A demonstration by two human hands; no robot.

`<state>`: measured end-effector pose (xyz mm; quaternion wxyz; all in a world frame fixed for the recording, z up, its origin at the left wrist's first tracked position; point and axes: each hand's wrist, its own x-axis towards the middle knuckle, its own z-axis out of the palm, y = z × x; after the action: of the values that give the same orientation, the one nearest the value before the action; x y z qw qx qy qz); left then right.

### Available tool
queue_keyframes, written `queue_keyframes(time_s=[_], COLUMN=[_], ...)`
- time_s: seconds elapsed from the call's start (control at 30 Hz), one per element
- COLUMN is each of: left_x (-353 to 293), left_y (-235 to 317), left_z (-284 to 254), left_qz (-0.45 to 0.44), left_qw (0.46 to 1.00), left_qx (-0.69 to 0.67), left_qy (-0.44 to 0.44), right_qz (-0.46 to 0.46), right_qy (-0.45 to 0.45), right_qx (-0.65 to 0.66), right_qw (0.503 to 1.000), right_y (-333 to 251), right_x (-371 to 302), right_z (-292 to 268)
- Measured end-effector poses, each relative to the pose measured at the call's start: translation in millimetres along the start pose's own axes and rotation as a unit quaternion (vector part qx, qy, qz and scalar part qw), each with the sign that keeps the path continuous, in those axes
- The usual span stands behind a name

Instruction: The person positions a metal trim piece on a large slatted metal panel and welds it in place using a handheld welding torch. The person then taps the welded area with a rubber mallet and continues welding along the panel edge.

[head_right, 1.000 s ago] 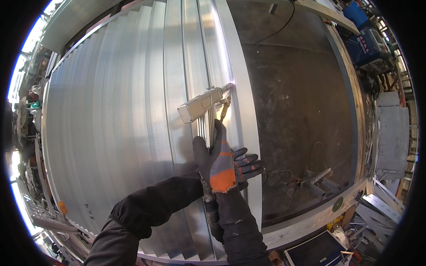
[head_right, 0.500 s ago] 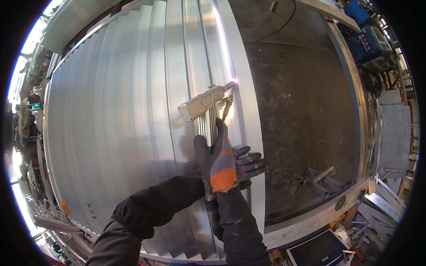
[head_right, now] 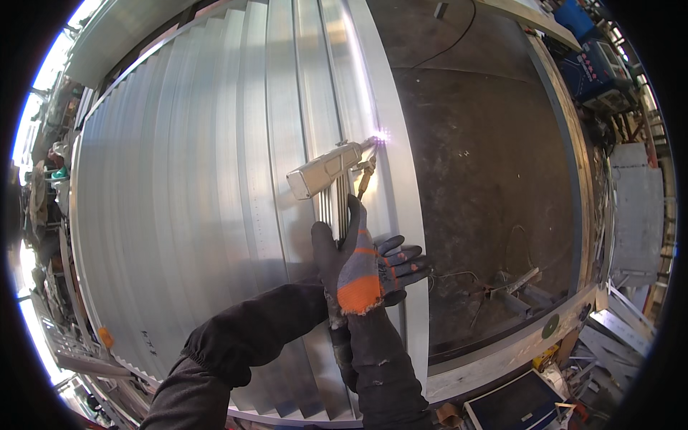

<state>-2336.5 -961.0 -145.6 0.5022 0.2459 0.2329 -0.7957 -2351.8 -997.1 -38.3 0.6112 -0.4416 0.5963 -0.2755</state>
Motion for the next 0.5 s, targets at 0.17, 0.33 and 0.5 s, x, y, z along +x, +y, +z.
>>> queue_keyframes(time_s=[0.17,0.33,0.5], left_x=[-1.7,-4.3,-5.1], left_y=[0.1,-0.8,-2.3], left_z=[0.1,0.3,3.3], left_qz=[-0.001,0.001,0.002], left_qw=[1.000,1.000,1.000], left_qx=[0.004,0.008,0.012], left_qy=[-0.004,-0.004,-0.005], right_qz=[-0.093,-0.070,-0.064], right_qy=[0.043,0.035,0.010], right_qx=[-0.072,-0.004,0.011], right_qw=[0.992,0.997,0.998], right_y=[6.3,8.3,6.2], right_x=[-2.1,-4.7,-4.7], right_z=[6.0,9.4,0.0])
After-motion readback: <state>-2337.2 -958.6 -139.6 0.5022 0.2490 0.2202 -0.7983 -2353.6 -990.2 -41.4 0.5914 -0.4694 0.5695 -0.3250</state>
